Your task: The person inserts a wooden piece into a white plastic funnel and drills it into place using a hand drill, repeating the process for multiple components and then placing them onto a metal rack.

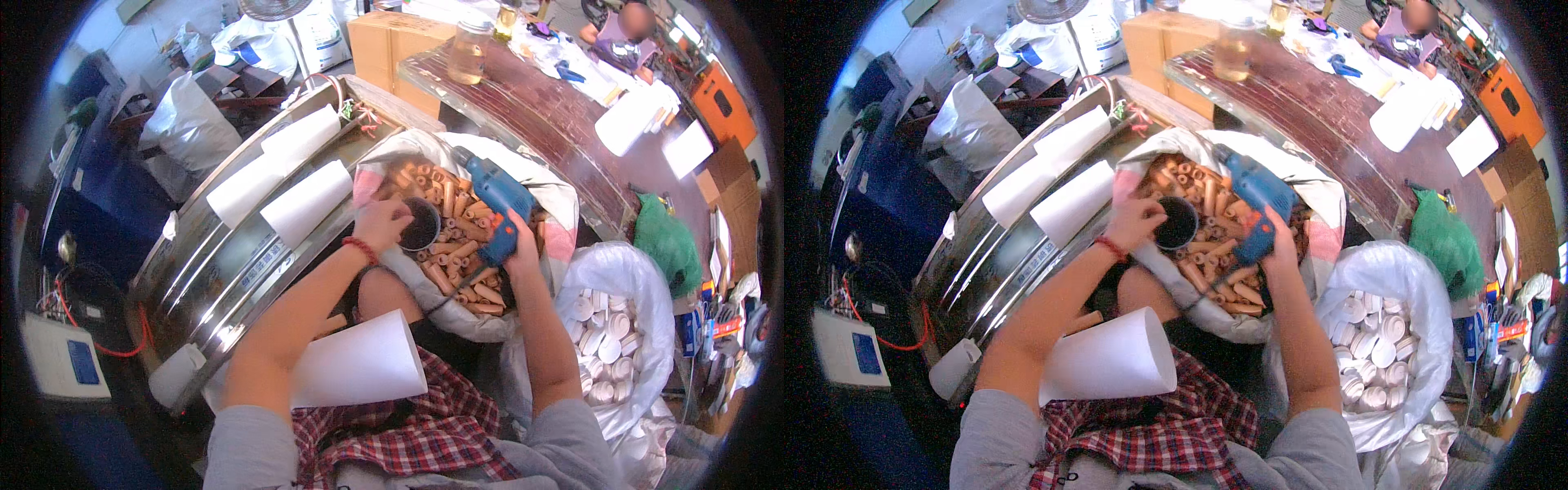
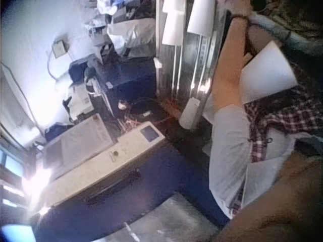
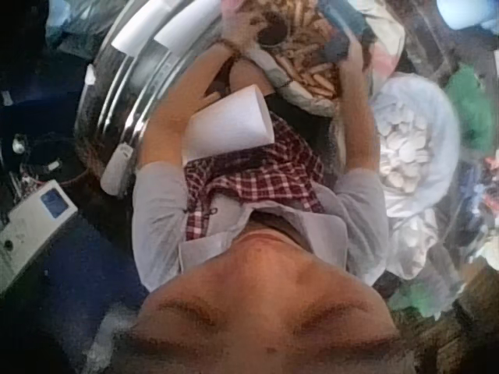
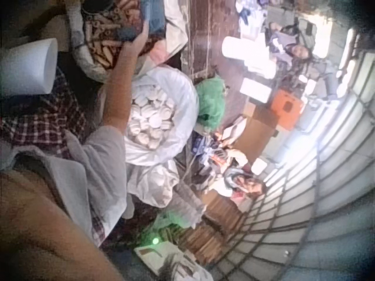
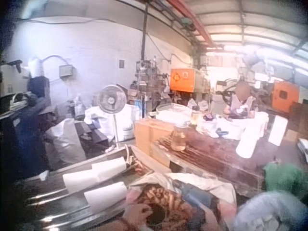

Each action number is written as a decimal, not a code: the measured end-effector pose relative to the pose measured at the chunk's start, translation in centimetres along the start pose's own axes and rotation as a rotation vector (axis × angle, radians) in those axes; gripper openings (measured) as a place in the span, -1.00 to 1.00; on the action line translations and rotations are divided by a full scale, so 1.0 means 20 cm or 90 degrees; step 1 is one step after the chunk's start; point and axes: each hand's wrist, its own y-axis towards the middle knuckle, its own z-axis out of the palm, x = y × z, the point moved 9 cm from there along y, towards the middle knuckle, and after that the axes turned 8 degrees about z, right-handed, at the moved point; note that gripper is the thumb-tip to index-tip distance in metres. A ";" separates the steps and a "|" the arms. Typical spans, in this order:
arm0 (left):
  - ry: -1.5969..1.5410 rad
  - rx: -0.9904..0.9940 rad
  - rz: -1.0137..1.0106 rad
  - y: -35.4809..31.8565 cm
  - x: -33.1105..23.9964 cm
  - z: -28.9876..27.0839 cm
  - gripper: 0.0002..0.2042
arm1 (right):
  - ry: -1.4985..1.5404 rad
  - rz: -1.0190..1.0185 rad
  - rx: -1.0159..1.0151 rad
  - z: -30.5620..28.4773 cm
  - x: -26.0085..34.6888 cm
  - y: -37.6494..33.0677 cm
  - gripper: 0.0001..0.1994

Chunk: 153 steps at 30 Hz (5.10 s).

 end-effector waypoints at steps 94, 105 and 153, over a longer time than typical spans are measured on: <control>-0.087 0.079 -0.171 -1.65 0.43 -0.72 -0.66 | -0.407 0.421 0.232 0.17 -0.82 -0.68 -0.34; 0.015 0.108 -0.196 -1.54 0.31 -0.66 -0.70 | -0.441 0.455 0.250 0.21 -0.84 -0.66 -0.52; 0.245 -0.191 0.103 -1.88 -0.48 -0.49 -0.48 | -0.250 0.117 0.024 -0.12 0.03 0.23 -0.66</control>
